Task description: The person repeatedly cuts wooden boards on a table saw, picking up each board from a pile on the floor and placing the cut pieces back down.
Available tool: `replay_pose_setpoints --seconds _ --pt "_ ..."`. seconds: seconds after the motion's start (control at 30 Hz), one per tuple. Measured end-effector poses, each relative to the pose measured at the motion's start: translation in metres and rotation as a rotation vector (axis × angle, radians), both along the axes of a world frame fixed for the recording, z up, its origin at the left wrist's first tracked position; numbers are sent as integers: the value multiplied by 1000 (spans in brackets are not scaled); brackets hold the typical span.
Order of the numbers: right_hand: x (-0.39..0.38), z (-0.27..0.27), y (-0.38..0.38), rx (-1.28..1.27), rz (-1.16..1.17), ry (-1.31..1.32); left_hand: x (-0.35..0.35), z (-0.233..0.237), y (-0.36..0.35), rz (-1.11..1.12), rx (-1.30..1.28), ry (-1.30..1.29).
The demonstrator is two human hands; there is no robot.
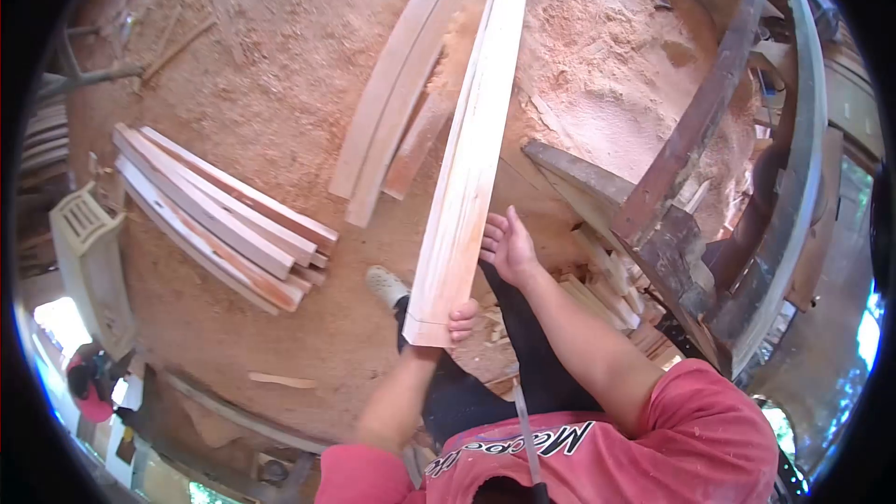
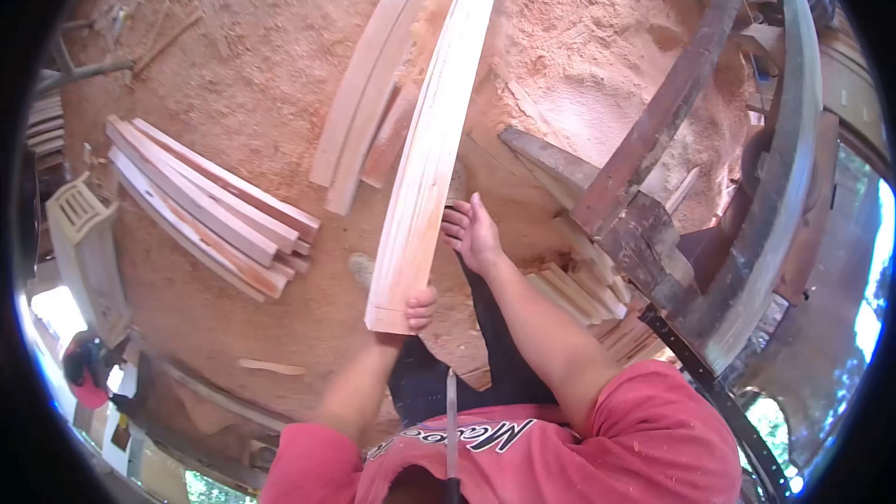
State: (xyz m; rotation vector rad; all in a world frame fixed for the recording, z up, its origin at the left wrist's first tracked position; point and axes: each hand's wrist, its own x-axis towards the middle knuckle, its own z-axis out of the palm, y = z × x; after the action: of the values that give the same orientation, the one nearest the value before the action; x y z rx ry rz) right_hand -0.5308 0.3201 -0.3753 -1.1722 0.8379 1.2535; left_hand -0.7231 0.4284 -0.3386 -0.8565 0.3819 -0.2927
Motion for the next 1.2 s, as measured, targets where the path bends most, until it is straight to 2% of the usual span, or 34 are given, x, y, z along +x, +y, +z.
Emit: replay_pose_setpoints --seconds 0.1,0.13,0.17,0.2,0.23,0.27,0.33,0.37,0.4,0.43,0.47,0.53,0.6,0.67,0.73,0.77,0.83,0.87,0.93,0.97,1.0,1.03,1.07,1.1,1.13,1.17,1.2 --pt "25 21 28 25 -39 -52 1 30 2 -165 240 98" --pt "34 25 37 10 -36 -80 2 35 6 -373 454 32" --pt "45 28 45 6 -60 -87 -4 44 12 -401 554 56" --pt "57 26 54 24 -66 -81 3 75 23 -425 649 82" --pt "66 23 61 187 -128 -86 17 104 12 -764 1212 534" --pt "69 21 66 344 -192 -84 3 115 15 -906 1397 481" --pt "58 16 75 312 -160 -43 -20 138 11 -1120 1761 370" --pt "57 14 79 278 -126 -29 -28 147 8 -1122 1764 378" --pt "56 15 79 280 -128 -24 -36 158 5 -1221 1807 406" --pt "54 19 75 321 -143 97 -40 173 4 -1323 1844 433" --pt "47 26 72 360 -154 222 -45 191 3 -1330 1835 442" --pt "23 45 73 354 -167 188 -40 223 10 -1398 1803 436" --pt "-10 64 64 382 -176 138 -73 240 1 -1390 1802 458" --pt "-49 56 47 453 -175 164 -102 267 -2 -1382 1801 483" --pt "-91 85 42 586 -287 248 -127 308 10 -1618 1767 373" --pt "-108 107 41 583 -267 237 -158 316 11 -1614 1763 382" --pt "-136 147 42 595 -314 213 -226 324 1 -968 1450 294" --pt "-149 160 45 607 -372 188 -240 334 -14 -955 1463 312" --pt "-169 159 45 641 -341 223 -250 349 -49 -227 717 720" --pt "-179 129 44 591 -305 274 -238 328 -43 49 496 216" --pt "-183 115 46 534 -270 318 -244 315 -50 51 518 197" --pt "-179 132 61 330 -109 185 -254 306 -64 308 273 217" --pt "-178 124 72 225 -66 125 -264 289 -72 559 19 222" --pt "-173 121 79 123 39 54 -283 264 -73 608 -59 229" --pt "-168 115 85 20 144 -14 -281 265 -62 587 -43 191" --pt "-159 111 89 29 149 -24 -285 268 -40 418 239 176" --pt "-145 103 87 -22 438 -146 -282 277 -15 243 515 162"
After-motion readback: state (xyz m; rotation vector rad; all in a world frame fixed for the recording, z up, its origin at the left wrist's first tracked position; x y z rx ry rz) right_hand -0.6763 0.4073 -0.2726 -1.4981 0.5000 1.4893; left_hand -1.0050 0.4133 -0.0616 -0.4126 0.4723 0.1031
